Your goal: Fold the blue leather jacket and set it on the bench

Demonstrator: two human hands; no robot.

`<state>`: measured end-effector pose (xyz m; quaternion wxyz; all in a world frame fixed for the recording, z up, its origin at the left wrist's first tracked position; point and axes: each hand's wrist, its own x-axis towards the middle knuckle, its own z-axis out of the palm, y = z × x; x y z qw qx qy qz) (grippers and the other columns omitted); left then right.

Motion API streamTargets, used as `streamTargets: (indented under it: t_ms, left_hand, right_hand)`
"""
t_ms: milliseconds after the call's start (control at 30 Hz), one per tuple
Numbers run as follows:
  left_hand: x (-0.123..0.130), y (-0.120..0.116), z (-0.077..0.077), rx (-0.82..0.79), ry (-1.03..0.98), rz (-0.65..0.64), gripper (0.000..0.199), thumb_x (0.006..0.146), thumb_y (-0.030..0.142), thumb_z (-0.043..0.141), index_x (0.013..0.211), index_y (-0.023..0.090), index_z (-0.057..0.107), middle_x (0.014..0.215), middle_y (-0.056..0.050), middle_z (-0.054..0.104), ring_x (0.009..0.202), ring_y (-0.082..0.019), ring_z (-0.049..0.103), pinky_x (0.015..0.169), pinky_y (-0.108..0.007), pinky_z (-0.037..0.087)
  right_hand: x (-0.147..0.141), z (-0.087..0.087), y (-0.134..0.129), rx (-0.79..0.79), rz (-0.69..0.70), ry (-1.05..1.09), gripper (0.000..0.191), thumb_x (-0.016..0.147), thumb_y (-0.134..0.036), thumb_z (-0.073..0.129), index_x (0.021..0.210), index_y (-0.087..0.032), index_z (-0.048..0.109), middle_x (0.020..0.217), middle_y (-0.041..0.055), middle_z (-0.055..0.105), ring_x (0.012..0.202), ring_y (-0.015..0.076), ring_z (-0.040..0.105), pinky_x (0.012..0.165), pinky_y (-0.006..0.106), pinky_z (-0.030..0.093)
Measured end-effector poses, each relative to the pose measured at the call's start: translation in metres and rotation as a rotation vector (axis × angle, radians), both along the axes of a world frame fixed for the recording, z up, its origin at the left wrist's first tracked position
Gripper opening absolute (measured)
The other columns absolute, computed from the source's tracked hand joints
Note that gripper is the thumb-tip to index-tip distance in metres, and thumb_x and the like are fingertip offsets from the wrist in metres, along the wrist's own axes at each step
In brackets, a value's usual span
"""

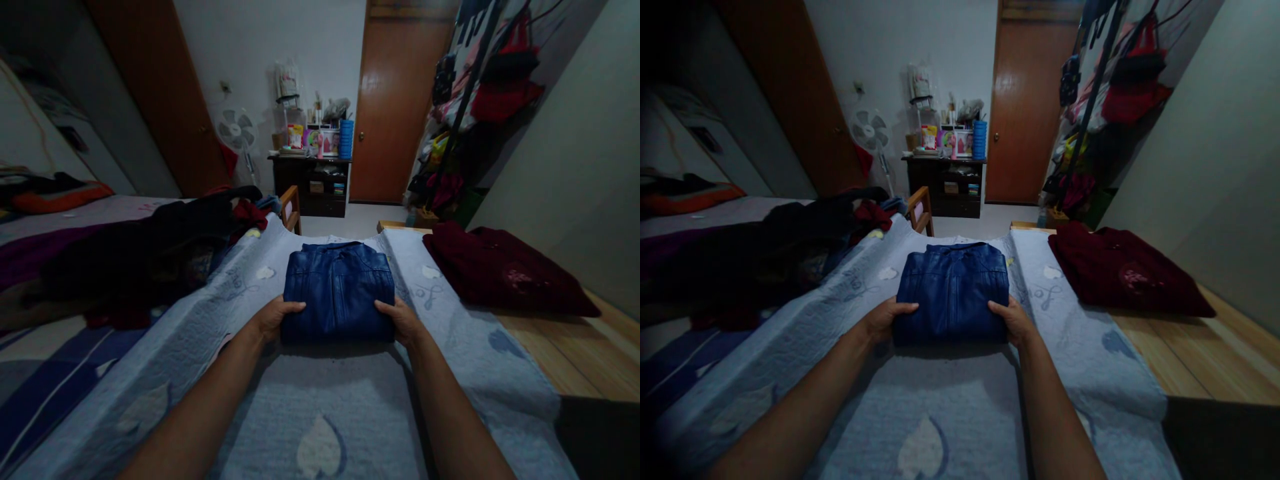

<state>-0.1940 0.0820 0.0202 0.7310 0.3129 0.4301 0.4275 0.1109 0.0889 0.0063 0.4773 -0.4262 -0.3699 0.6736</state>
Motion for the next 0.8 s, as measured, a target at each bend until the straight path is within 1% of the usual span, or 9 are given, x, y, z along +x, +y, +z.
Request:
streamTargets:
  t_ms: [100, 200, 367, 467, 533, 600, 700, 800]
  left_hand:
    - [0.0, 0.009, 0.011, 0.018, 0.003, 0.023, 0.045, 0.064, 0.01, 0.073, 0.108, 0.012, 0.067, 0.093, -0.013, 0.075, 0.077, -0.027, 0.072, 0.078, -0.041, 0.058]
    - [-0.003, 0.024, 0.023, 0.048, 0.004, 0.018, 0.041, 0.065, 0.009, 0.072, 0.106, 0.011, 0.067, 0.092, -0.012, 0.075, 0.075, -0.026, 0.072, 0.077, -0.043, 0.058]
    - [-0.009, 0.058, 0.041, 0.083, -0.013, -0.043, 0.034, 0.069, 0.009, 0.068, 0.104, 0.01, 0.066, 0.086, -0.012, 0.075, 0.07, -0.024, 0.072, 0.073, -0.04, 0.059]
    - [-0.008, 0.081, 0.048, 0.108, -0.001, -0.047, 0.034, 0.069, 0.008, 0.066, 0.103, 0.01, 0.066, 0.083, -0.011, 0.075, 0.068, -0.023, 0.072, 0.069, -0.038, 0.06]
    - [-0.006, 0.096, 0.05, 0.111, 0.022, -0.026, 0.035, 0.068, 0.006, 0.064, 0.103, 0.01, 0.066, 0.08, -0.011, 0.075, 0.066, -0.023, 0.072, 0.067, -0.038, 0.06]
    - [-0.003, 0.11, 0.051, 0.1, 0.043, -0.012, 0.035, 0.068, 0.005, 0.062, 0.103, 0.009, 0.066, 0.078, -0.01, 0.075, 0.066, -0.023, 0.072, 0.067, -0.038, 0.061]
    - [0.001, 0.13, 0.049, 0.086, 0.058, -0.002, 0.037, 0.067, 0.004, 0.061, 0.103, 0.009, 0.066, 0.075, -0.009, 0.075, 0.064, -0.024, 0.072, 0.066, -0.038, 0.061]
    - [0.003, 0.148, 0.043, 0.1, 0.056, 0.024, 0.041, 0.066, 0.003, 0.06, 0.105, 0.009, 0.066, 0.073, -0.009, 0.074, 0.062, -0.024, 0.072, 0.064, -0.039, 0.061]
  right_hand:
    - [-0.002, 0.016, 0.007, 0.017, -0.015, -0.006, 0.05, 0.062, -0.031, 0.08, 0.108, -0.021, 0.063, 0.097, 0.0046, 0.075, 0.086, 0.0253, 0.071, 0.081, 0.04, 0.056]
    - [-0.005, 0.034, 0.019, 0.026, -0.017, 0.003, 0.049, 0.063, -0.029, 0.079, 0.108, -0.021, 0.062, 0.094, 0.0042, 0.075, 0.082, 0.0235, 0.071, 0.081, 0.039, 0.056]
    - [-0.01, 0.06, 0.048, 0.036, -0.023, 0.038, 0.044, 0.064, -0.022, 0.078, 0.105, -0.021, 0.061, 0.086, 0.0023, 0.075, 0.07, 0.019, 0.07, 0.072, 0.034, 0.057]
    - [-0.013, 0.069, 0.068, 0.04, -0.05, 0.033, 0.038, 0.065, -0.017, 0.075, 0.1, -0.021, 0.062, 0.08, 0.0007, 0.074, 0.063, 0.0165, 0.068, 0.066, 0.03, 0.057]
    - [-0.015, 0.071, 0.082, 0.043, -0.075, 0.022, 0.033, 0.066, -0.014, 0.073, 0.097, -0.02, 0.063, 0.077, 0.0002, 0.074, 0.061, 0.0158, 0.067, 0.062, 0.029, 0.057]
    - [-0.016, 0.069, 0.097, 0.035, -0.092, 0.012, 0.03, 0.068, -0.012, 0.07, 0.096, -0.02, 0.063, 0.075, 0.0001, 0.073, 0.059, 0.0159, 0.067, 0.06, 0.029, 0.057]
    - [-0.017, 0.061, 0.119, 0.027, -0.102, 0.003, 0.029, 0.069, -0.01, 0.067, 0.096, -0.02, 0.062, 0.072, 0.0003, 0.073, 0.057, 0.0165, 0.067, 0.058, 0.03, 0.057]
    - [-0.017, 0.051, 0.14, 0.023, -0.108, -0.003, 0.029, 0.07, -0.009, 0.065, 0.096, -0.02, 0.061, 0.071, 0.0007, 0.072, 0.057, 0.0173, 0.067, 0.058, 0.031, 0.058]
